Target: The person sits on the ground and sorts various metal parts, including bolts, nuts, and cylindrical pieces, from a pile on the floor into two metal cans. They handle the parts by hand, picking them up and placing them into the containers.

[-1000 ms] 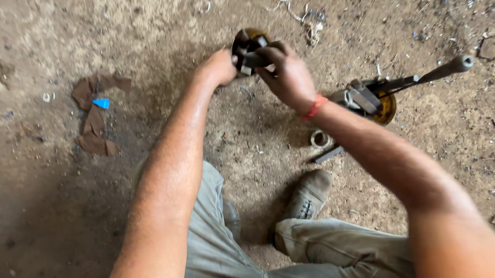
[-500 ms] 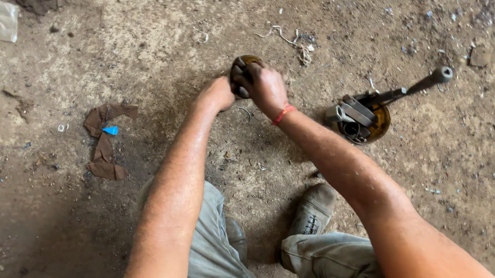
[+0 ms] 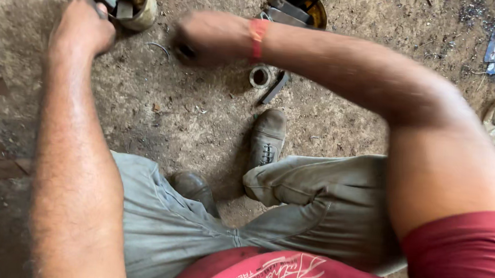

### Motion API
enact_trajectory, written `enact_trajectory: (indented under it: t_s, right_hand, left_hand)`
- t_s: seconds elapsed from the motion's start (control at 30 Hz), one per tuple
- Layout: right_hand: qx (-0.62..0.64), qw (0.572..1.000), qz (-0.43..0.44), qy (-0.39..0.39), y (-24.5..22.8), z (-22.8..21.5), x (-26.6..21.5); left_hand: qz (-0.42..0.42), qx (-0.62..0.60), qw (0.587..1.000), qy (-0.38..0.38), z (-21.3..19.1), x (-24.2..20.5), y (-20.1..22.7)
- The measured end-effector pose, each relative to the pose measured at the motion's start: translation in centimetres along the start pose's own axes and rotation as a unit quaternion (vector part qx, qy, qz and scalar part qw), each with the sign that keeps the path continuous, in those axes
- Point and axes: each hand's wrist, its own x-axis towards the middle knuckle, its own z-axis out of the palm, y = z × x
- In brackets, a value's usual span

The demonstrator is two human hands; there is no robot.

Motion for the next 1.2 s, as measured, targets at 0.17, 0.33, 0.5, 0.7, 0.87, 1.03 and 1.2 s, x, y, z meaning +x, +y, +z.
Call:
enact_trajectory:
  t_s: [0.17, 0.33, 0.5, 0.7, 0.87, 1.03, 1.2]
  right_hand:
    - [-0.217, 0.941, -0.014, -0.258, -0.1, 10.1, -10.7]
    - [-0.281, 0.912, 0.045, -0.294, 2.5, 17.8, -15.6]
    - [-0.266, 0.945, 0.017, -0.190, 6.1, 21.8, -16.5]
    - [-0.237, 0.956, -0.016, -0.173, 5.6, 18.5, -11.5]
    - [-0.001, 0.995, 0.098, -0.035, -1.8, 6.0, -10.0]
    - [0.001, 0.972, -0.005, 0.237, -7.2, -5.9, -4.9]
    - [-0.014, 0.938, -0.010, 0.346, -6.5, -8.8, 0.6]
  left_hand:
    - [-0.028, -0.023, 0.999, 0.007, -2.3, -3.0, 2.5]
    - [-0.046, -0.012, 0.999, -0.009, -1.8, -2.9, 2.7]
    - [-0.019, -0.007, 1.000, -0.017, -0.4, -0.1, 0.9]
    - [0.092, -0.055, 0.991, 0.077, 2.7, 3.6, -0.9]
    - [0.010, -0.042, 0.999, 0.028, 2.7, 2.9, 0.2]
    - [-0.030, -0.004, 0.999, -0.016, -0.2, -0.6, 2.4]
    - [-0.046, -0.087, 0.993, -0.059, -1.8, -3.1, 3.1]
